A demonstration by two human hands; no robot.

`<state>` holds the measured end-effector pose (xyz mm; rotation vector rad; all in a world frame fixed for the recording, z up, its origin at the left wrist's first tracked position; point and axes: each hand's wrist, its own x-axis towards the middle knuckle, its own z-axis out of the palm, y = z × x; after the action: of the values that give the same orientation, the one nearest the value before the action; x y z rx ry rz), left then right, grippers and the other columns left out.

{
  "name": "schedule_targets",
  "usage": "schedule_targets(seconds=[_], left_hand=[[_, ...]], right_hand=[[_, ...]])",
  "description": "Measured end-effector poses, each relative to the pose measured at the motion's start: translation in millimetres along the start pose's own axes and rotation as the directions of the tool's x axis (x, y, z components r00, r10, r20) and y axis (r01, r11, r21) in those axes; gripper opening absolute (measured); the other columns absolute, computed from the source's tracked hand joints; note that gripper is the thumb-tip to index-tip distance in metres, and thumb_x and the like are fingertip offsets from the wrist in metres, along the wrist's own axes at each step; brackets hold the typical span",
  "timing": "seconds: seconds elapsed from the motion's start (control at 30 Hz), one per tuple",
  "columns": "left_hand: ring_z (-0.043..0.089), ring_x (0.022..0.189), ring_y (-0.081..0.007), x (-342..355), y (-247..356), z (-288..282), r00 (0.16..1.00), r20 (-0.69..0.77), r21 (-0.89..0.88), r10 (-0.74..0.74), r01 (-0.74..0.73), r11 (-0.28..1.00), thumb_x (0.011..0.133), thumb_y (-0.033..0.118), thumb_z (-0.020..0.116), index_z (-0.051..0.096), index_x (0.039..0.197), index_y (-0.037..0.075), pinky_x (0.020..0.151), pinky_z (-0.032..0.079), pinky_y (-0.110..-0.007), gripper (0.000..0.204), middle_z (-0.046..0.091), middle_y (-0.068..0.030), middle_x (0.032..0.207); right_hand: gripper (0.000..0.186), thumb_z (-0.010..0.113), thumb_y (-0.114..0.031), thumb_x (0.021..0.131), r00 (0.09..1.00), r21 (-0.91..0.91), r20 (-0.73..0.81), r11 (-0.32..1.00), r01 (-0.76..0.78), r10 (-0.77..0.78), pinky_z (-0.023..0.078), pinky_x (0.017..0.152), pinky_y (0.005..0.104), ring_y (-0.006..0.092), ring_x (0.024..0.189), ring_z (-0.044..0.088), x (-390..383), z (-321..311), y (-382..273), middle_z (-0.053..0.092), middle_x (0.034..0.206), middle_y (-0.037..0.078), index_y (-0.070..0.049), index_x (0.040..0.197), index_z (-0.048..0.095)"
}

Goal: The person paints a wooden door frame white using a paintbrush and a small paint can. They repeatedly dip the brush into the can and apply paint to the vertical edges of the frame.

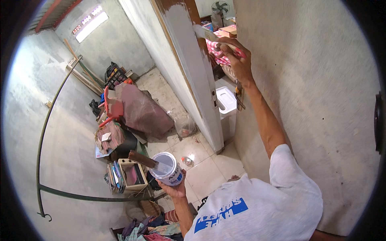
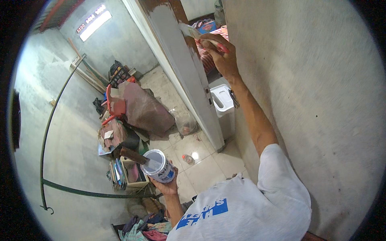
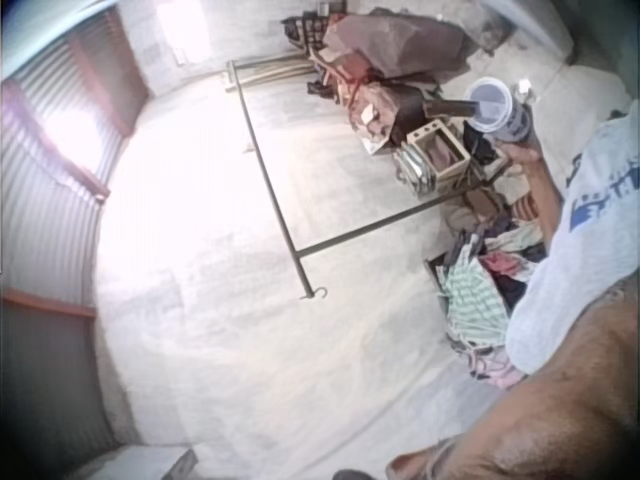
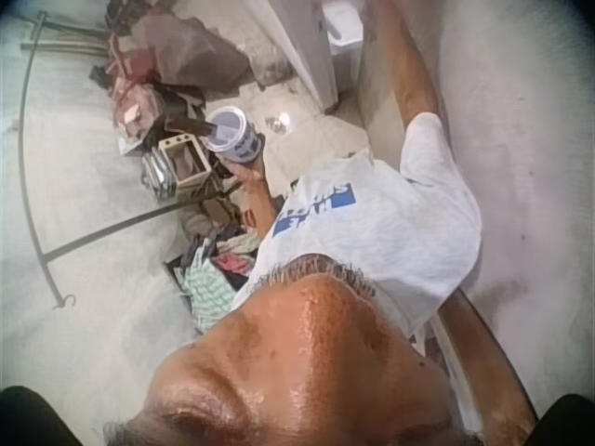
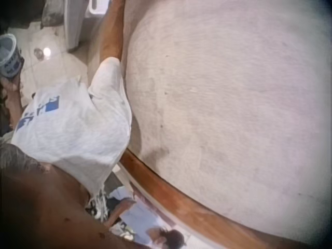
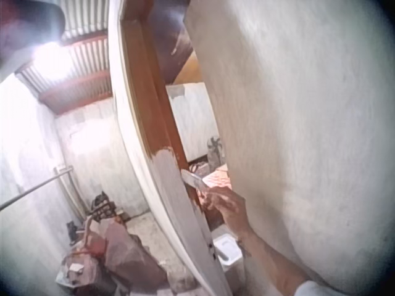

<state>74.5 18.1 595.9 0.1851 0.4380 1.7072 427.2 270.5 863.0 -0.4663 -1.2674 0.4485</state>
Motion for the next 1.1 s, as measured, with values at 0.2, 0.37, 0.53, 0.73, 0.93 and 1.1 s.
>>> schedule_targets(seconds=[0.2,0.37,0.53,0.73,0.93,1.1], left_hand=[[0.055,0.122,-0.0336,4,0,2,1.000,-0.004,-0.009,-0.015,0.015,1.000,0.084,0.068,0.064,0.045,0.146,0.025,0.094,0.048,-0.065,0.078,0.053,-0.0092,0.142],[0.051,0.129,-0.0426,1,-1,6,0.999,0.049,-0.061,-0.013,0.016,0.998,0.082,0.055,0.073,0.041,0.149,0.017,0.098,0.046,-0.062,0.083,0.050,-0.0170,0.144],[0.051,0.130,-0.0422,2,1,12,0.996,0.073,-0.077,-0.051,0.057,0.995,0.083,0.056,0.071,0.042,0.149,0.019,0.099,0.046,-0.061,0.081,0.051,-0.0164,0.145],[0.052,0.128,-0.0405,1,-3,16,0.995,0.092,-0.080,-0.049,0.056,0.995,0.085,0.057,0.070,0.044,0.148,0.018,0.099,0.047,-0.061,0.078,0.052,-0.0161,0.142],[0.058,0.120,-0.0370,2,-4,15,0.997,0.039,-0.002,-0.065,0.065,0.998,0.084,0.069,0.063,0.042,0.148,0.025,0.092,0.050,-0.064,0.080,0.055,-0.0100,0.140],[0.058,0.119,-0.0375,11,-3,16,0.993,0.099,0.003,-0.058,0.058,0.998,0.084,0.069,0.063,0.042,0.148,0.023,0.093,0.050,-0.064,0.082,0.056,-0.0128,0.139]], right_hand=[[0.026,0.066,-0.019,0.099,0.964,-0.008,-0.023,0.964,-0.266,0.266,0.057,0.073,0.0279,0.0135,0.087,0.067,-60,-27,69,0.072,0.098,0.008,-0.001,0.119,0.069],[0.024,0.067,-0.023,0.098,0.881,-0.234,0.040,0.861,-0.451,0.472,0.053,0.064,0.0267,0.0110,0.075,0.065,-80,-47,48,0.071,0.085,0.005,-0.003,0.109,0.073],[0.030,0.070,-0.032,0.094,0.966,-0.200,0.114,0.958,-0.208,0.233,0.049,0.055,0.0275,0.0120,0.056,0.061,11,-11,0,0.069,0.071,0.006,-0.003,0.093,0.073],[0.019,0.068,-0.014,0.095,1.000,0.086,0.031,0.996,-0.003,0.000,0.054,0.072,0.0260,0.0126,0.081,0.067,81,11,-32,0.074,0.095,0.006,-0.002,0.109,0.073],[0.025,0.067,-0.018,0.098,0.998,0.035,0.043,0.999,-0.036,0.035,0.055,0.070,0.0271,0.0133,0.087,0.067,20,3,20,0.072,0.101,0.008,0.001,0.113,0.071],[0.025,0.070,-0.019,0.096,0.850,-0.182,0.148,0.859,-0.479,0.505,0.053,0.068,0.0259,0.0102,0.077,0.064,6,-28,-7,0.070,0.086,0.005,0.001,0.109,0.072]])
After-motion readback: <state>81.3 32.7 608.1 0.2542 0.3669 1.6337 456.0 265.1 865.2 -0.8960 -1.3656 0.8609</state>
